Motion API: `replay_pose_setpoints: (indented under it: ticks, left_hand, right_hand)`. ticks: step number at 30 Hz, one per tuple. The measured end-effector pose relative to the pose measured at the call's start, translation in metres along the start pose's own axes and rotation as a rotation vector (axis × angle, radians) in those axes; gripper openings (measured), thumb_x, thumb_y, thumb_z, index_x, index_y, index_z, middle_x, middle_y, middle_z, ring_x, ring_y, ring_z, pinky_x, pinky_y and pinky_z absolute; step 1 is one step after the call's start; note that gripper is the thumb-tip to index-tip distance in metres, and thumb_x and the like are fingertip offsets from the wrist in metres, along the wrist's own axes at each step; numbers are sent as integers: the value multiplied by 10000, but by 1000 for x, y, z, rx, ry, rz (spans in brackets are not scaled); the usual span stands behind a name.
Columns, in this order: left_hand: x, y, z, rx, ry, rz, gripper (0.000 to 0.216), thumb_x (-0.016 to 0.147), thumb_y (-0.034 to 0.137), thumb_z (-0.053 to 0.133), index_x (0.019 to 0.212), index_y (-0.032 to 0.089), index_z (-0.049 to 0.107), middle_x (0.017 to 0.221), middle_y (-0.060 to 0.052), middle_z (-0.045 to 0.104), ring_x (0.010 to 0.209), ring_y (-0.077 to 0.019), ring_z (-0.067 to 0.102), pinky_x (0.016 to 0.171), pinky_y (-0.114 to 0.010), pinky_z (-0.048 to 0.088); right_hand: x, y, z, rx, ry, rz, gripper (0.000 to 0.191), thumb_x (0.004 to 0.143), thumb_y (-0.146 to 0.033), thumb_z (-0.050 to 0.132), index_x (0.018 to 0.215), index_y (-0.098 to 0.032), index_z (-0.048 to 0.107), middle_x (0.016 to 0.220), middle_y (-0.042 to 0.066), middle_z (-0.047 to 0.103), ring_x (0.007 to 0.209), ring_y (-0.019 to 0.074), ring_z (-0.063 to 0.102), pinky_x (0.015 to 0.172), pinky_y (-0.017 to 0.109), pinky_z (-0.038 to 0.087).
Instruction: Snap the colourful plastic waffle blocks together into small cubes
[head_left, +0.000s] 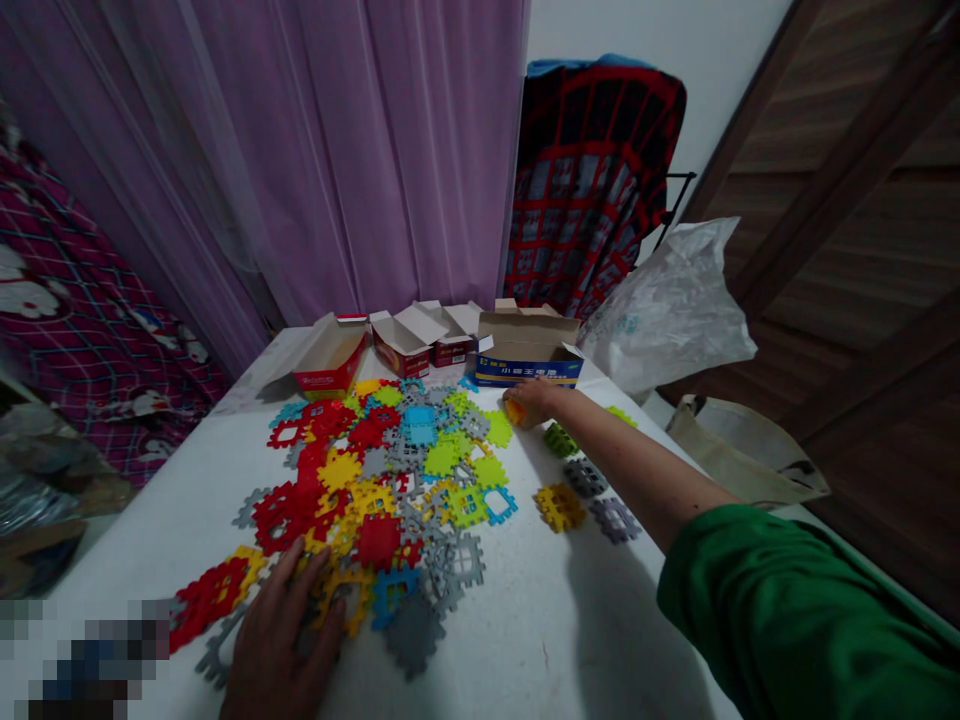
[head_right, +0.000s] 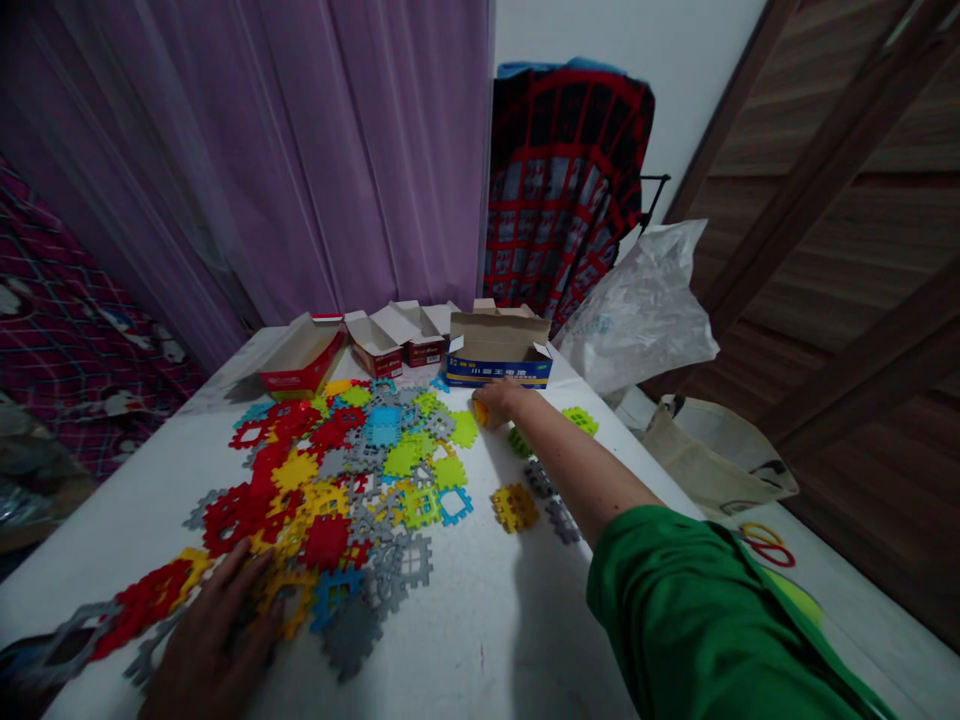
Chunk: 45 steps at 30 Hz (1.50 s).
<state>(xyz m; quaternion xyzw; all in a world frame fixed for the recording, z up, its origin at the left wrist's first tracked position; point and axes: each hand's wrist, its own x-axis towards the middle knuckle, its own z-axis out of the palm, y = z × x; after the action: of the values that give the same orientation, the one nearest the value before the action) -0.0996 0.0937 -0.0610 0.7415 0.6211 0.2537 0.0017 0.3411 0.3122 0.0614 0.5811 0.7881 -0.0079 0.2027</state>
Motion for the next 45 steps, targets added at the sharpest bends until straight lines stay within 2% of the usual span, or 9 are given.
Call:
replay_pose_setpoints:
  ticks: [6, 8, 11, 14, 19, 23, 27, 38, 45]
  left_hand:
    - [4, 9, -5, -39, 0, -58, 492, 896, 511, 499, 1329, 300, 599, 1541, -67, 457, 1378, -308, 473, 1091, -506, 457]
    - [5, 10, -5, -53, 1, -46, 497, 889, 511, 511, 1335, 308, 592, 1545, -61, 452, 1385, -309, 464, 1105, -508, 443]
    - [7, 9, -3, -68, -3, -37, 503, 899, 503, 496, 1357, 308, 573, 1565, -65, 421, 1393, -314, 455, 1122, -517, 420]
    - [10, 10, -2, -78, -20, -48, 524, 895, 507, 494, 1368, 294, 566, 1562, -84, 420, 1384, -330, 461, 1113, -533, 422]
    - [13, 18, -4, -74, -1, -72, 514, 898, 476, 478, 1360, 277, 583, 1531, -91, 461, 1361, -332, 483, 1108, -529, 419]
    - [13, 27, -5, -53, 42, -103, 499, 907, 444, 461, 1357, 268, 586, 1535, -92, 457, 1344, -328, 501, 1106, -520, 421]
    - [12, 27, -4, -54, 71, -97, 495, 914, 435, 455, 1354, 252, 587, 1533, -95, 460, 1348, -319, 502, 1107, -490, 429]
    - [12, 24, -6, -44, 26, -101, 508, 910, 457, 457, 1367, 270, 578, 1502, -92, 492, 1335, -323, 510, 1106, -510, 426]
    - [14, 15, -4, -44, -27, -86, 531, 906, 488, 465, 1388, 287, 561, 1541, -83, 452, 1353, -330, 496, 1086, -519, 448]
  right_hand:
    - [-12, -5, -15, 8, -12, 49, 782, 685, -336, 778, 1421, -266, 523, 1422, 140, 573, 1300, 364, 533, 1074, 502, 419]
    - [-28, -5, -22, 30, 22, 46, 781, 689, -272, 763, 1430, -279, 516, 1455, 128, 544, 1328, 366, 502, 1070, 500, 416]
    - [-68, -10, -27, 88, 74, -91, 662, 711, -212, 723, 1357, -274, 591, 1376, 114, 610, 1273, 327, 548, 1044, 448, 426]
    - [-118, -23, -17, 145, 62, -248, 608, 724, -316, 746, 1316, -270, 618, 1322, 120, 635, 1226, 308, 569, 1030, 437, 413]
    - [-169, -47, 18, 108, 86, -288, 821, 631, -348, 794, 1397, -220, 531, 1339, 162, 605, 1218, 346, 534, 1004, 472, 387]
    - [-170, -53, 36, 88, 137, -276, 678, 697, -257, 689, 1358, -196, 553, 1209, 151, 661, 1104, 315, 580, 938, 433, 392]
    - [-162, -52, 39, 96, 150, -285, 670, 686, -234, 662, 1346, -179, 559, 1211, 154, 656, 1112, 315, 571, 930, 432, 383]
    - [-155, -51, 33, 107, 56, -267, 587, 665, -255, 707, 1238, -158, 625, 1150, 160, 677, 1033, 309, 617, 930, 413, 405]
    - [-126, -44, 13, 89, 147, -246, 612, 717, -306, 714, 1301, -186, 575, 1205, 147, 667, 1122, 304, 599, 1000, 413, 369]
